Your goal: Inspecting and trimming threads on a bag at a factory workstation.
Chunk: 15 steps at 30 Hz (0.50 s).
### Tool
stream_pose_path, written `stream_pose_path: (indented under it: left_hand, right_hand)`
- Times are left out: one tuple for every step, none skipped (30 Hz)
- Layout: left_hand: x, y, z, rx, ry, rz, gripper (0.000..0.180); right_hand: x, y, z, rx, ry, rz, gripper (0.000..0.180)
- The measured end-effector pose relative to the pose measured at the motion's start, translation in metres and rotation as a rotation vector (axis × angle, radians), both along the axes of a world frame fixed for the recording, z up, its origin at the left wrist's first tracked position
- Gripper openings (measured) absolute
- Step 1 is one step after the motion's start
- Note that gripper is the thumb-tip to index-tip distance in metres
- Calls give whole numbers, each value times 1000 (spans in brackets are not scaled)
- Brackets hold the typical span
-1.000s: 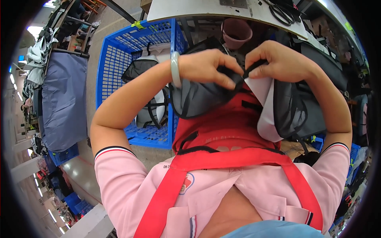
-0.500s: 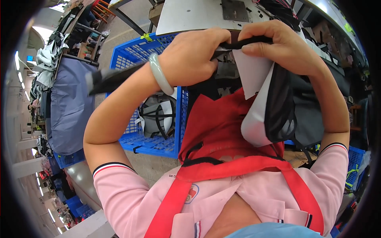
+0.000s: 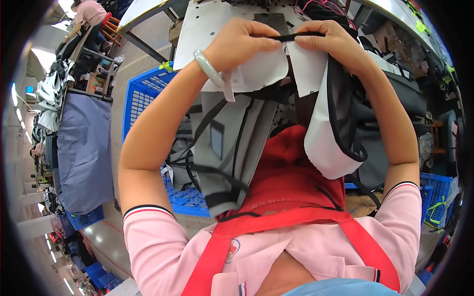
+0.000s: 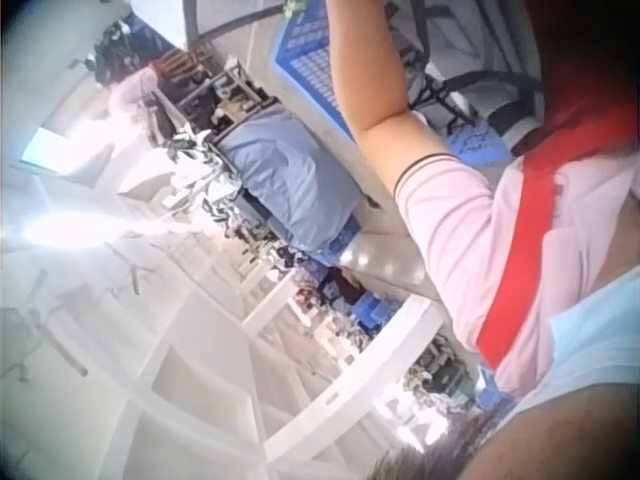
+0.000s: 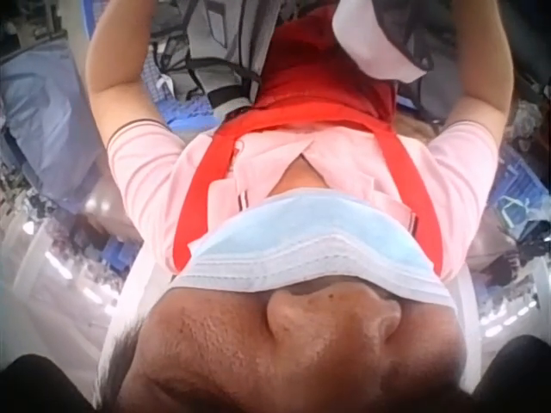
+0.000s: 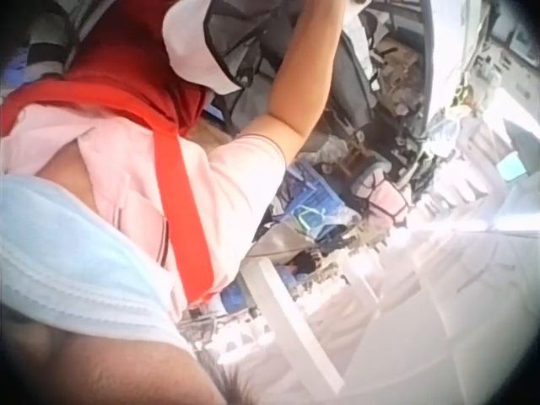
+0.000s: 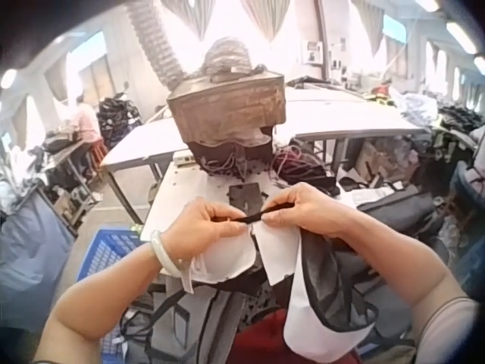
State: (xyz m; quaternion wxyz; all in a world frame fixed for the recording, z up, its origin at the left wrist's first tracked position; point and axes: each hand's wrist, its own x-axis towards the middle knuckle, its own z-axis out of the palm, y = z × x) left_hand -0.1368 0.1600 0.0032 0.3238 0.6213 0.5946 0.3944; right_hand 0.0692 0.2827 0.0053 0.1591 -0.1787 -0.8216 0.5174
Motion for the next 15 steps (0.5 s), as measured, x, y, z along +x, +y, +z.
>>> stream_pose_path:
  left_hand:
    - [-3,8,-2,2,-11,34,27]
    - [-7,17,-5,-11,-24,48,29]
    - [-10,25,-7,-10,-20,50,29]
    - [-13,32,-9,-2,-4,68,29]
    - [-16,38,-11,6,11,86,30]
    - [-18,44,-13,6,12,86,30]
    - [-21,50,-14,-3,-6,90,30]
    - [-24,56,-15,-13,-24,95,30]
    - [-26,61,-15,-14,-23,94,30]
    - [-28,66,-15,-30,-9,121,30]
    - [-29,70,-15,-47,4,149,30]
    - [-30,73,-16,-46,3,146,30]
    - [-29,77,-17,-65,-18,178,30]
    - [-29,80,-17,-85,-40,209,31]
    - [-32,83,-19,-84,-39,209,31]
  right_hand:
    - [-3,9,-3,2,3,-1,28]
    - [-6,17,-7,-10,8,-27,30]
    - [-9,24,-9,-23,13,-49,32]
    - [-13,31,-11,-22,-7,-62,35]
    - [-17,38,-13,-21,-3,-60,35]
    - [-20,43,-16,-18,-6,-68,35]
    - [-23,49,-18,-14,-9,-77,35]
    - [-27,54,-20,-13,-9,-77,35]
    - [-31,57,-22,5,2,-89,32]
    - [-35,60,-23,23,12,-101,28]
    - [-38,64,-24,23,13,-102,28]
    - [-40,68,-24,0,1,-95,28]
    - [-42,71,-24,-23,-11,-89,28]
    - [-44,75,-26,-22,-11,-92,28]
    - [-47,78,-28,-24,-11,-95,28]
